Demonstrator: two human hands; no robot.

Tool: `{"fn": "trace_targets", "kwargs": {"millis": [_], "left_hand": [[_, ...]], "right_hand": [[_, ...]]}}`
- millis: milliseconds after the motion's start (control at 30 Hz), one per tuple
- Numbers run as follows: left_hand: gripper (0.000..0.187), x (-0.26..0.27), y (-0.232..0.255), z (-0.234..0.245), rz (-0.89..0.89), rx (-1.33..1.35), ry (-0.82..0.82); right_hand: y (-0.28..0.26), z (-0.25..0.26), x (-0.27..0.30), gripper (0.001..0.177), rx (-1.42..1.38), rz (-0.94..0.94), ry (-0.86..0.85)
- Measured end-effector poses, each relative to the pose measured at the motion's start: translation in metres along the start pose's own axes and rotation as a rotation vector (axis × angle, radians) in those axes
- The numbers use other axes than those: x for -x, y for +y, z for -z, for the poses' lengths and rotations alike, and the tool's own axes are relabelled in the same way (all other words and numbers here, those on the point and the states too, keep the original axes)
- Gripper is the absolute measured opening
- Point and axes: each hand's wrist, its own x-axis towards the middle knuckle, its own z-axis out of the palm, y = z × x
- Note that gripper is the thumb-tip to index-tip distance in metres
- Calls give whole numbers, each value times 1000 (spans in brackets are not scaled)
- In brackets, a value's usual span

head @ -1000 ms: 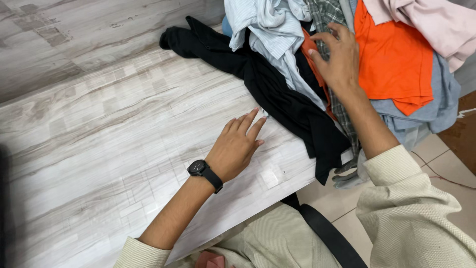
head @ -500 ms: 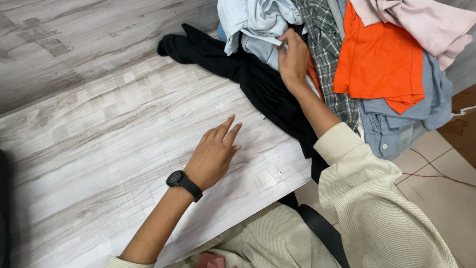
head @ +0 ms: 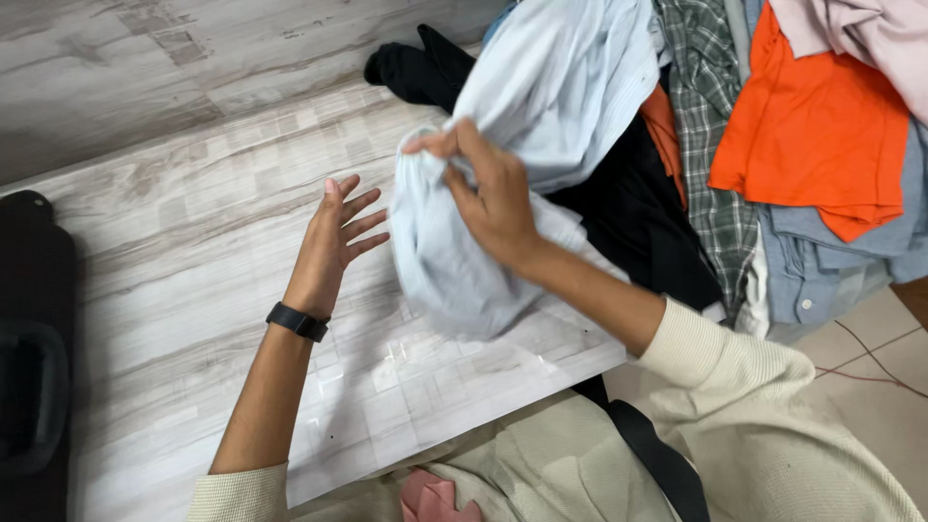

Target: The person folds a striped shirt and a light blue button-down shirt by hand, buttoning several buttons on the blue shirt, and places them into an open suitcase.

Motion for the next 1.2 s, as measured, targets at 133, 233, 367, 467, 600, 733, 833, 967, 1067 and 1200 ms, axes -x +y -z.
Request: {"fn": "trace_targets", "kwargs": {"millis": [133,233,367,467,600,733,833,967,1067,1200], "left_hand": [[97,-23,-7,-4,-29,-161,-16],[107,-66,-21,-55,-140,-462,-60],[111,-130,-40,-130,-77,-423,-345],[68,-146,-57,-141,-89,-372,-398],[39,-127,-46,-114,-148,-20,-219],[30,-94,-8,-96,-92,145,-30],[22,-85,9,-89,-185,205,83],[15,-78,8,-49,-388,331,282],[11,-59,5,27,-534,470,461],[22,13,1,164,-614,589,549]], "right_hand": [[5,-6,63,22,-72,-18,-95],[14,-3,79,22,13,-2,-137],[17,23,66,15,226,-48,-385],[36,65,46,15,153,64,-450],[119,126,3,23,456,121,19],[213,210,-7,63,740,-79,100],[254,232,13,72,755,-145,-31],[283,245,11,73,725,-136,-49],[290,245,19,73,731,-174,-60],[280,231,10,74,824,-236,-54]]}}
